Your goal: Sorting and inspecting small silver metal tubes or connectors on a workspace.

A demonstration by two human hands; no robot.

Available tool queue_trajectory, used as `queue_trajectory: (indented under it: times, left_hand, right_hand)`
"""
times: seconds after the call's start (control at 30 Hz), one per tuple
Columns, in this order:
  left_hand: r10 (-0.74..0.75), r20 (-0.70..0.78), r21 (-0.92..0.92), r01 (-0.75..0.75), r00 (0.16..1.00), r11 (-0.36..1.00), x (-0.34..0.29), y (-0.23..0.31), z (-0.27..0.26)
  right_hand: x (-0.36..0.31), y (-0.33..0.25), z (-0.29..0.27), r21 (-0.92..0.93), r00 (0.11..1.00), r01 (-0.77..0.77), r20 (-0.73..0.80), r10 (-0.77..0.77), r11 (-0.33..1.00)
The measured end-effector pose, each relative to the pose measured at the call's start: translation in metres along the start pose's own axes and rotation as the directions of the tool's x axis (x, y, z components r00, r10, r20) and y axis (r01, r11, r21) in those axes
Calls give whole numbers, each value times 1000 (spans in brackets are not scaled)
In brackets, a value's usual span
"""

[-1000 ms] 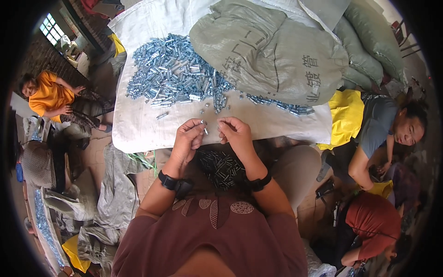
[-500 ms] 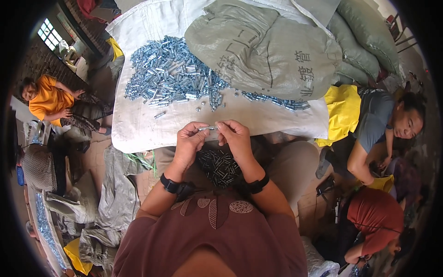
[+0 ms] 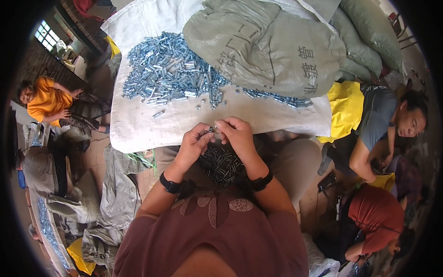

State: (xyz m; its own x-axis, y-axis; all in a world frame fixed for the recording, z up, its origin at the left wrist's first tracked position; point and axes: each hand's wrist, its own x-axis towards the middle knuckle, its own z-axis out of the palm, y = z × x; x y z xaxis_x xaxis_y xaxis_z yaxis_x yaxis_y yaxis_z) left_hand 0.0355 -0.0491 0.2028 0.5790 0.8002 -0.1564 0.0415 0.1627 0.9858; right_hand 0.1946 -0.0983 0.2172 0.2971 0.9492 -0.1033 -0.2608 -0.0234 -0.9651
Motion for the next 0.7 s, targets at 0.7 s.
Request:
queue_trajectory:
  times: [0.7]
  left_hand:
    - [196,-24,28,-195,980,980,7,-19,7]
  right_hand:
    - [-8,16,10,-723,845,447,147,-514,527]
